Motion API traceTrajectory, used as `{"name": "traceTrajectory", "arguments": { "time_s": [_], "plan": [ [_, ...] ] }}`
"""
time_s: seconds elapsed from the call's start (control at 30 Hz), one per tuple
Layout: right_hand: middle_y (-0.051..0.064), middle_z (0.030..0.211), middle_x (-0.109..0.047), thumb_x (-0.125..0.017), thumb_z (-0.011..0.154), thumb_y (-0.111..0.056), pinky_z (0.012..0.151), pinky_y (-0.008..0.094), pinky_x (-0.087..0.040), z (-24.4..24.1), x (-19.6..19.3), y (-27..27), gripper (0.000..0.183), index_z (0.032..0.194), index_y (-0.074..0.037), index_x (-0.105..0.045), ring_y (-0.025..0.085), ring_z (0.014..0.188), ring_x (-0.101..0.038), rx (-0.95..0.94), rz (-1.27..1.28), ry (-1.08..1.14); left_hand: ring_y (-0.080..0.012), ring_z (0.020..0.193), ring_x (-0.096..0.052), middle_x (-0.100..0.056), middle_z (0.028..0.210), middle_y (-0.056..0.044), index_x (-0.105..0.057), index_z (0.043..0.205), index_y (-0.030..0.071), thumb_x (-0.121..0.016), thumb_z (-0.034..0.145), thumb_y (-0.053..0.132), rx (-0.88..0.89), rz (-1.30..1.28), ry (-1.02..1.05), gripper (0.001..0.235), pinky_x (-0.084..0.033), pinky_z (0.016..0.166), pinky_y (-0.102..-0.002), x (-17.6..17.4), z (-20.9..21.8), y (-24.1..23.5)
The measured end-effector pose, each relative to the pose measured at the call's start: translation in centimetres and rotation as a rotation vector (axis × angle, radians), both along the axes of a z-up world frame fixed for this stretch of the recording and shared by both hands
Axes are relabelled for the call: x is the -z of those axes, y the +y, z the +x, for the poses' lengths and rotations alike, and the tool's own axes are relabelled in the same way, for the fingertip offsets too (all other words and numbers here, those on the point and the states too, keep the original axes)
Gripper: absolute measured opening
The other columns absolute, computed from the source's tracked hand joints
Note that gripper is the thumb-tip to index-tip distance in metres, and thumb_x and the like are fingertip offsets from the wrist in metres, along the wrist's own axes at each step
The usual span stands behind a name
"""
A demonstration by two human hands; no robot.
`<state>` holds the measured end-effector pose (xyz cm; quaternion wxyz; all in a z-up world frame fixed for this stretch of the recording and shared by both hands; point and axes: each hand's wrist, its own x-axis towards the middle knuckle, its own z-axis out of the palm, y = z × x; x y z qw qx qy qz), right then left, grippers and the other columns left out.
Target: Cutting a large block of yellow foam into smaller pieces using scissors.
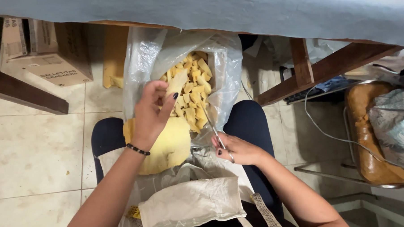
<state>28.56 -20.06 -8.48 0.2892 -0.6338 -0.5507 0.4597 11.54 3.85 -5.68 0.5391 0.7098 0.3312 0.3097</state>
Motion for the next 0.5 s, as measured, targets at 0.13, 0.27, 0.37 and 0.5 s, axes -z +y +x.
{"name": "traceTrajectory", "arguments": {
  "time_s": [0.13, 0.27, 0.37, 0.5],
  "plan": [
    [0.017, 0.083, -0.058, -0.049, 0.099, -0.055, 0.067, 0.051, -0.055, -0.3, -1.2, 1.4, 0.045, 0.101, -0.010, -0.052, 0.042, 0.079, -0.066, -0.037, 0.101, -0.046, -0.0177, 0.078, -0.074, -0.076, 0.092, -0.003, -0.070, 0.111, 0.022, -0.080, 0.089, 0.029, -0.010, 0.195, 0.002, 0.025, -0.058, 0.066, -0.029, 0.9, 0.7, -0.3],
    [0.012, 0.081, -0.061, -0.061, 0.095, -0.053, 0.066, 0.047, -0.054, -1.0, -1.4, 3.3, 0.042, 0.101, -0.012, -0.055, 0.037, 0.076, -0.067, 0.004, 0.163, -0.113, -0.0234, 0.082, -0.074, -0.077, 0.090, -0.003, -0.076, 0.108, 0.027, -0.072, 0.090, 0.040, 0.099, 0.028, 0.105, 0.022, -0.058, 0.071, -0.036, -0.5, 0.8, -0.6],
    [0.013, 0.073, -0.062, -0.063, 0.095, -0.049, 0.064, 0.044, -0.054, -1.1, -1.1, 4.4, 0.038, 0.097, -0.011, -0.058, 0.035, 0.069, -0.066, 0.093, 0.155, -0.072, -0.0237, 0.087, -0.074, -0.078, 0.091, -0.004, -0.078, 0.109, 0.027, -0.070, 0.092, 0.037, 0.131, -0.048, 0.159, 0.022, -0.058, 0.074, -0.038, -1.2, 0.4, -0.8],
    [0.002, 0.057, -0.062, -0.075, 0.091, -0.039, 0.059, 0.028, -0.052, -0.3, 2.6, 4.2, 0.028, 0.087, -0.015, -0.062, 0.018, 0.057, -0.065, 0.237, 0.135, -0.023, -0.0263, 0.091, -0.074, -0.078, 0.091, -0.007, -0.079, 0.109, 0.026, -0.072, 0.089, 0.029, 0.122, -0.090, 0.169, 0.021, -0.058, 0.075, -0.039, -1.7, -0.2, -0.6]
  ]
}}
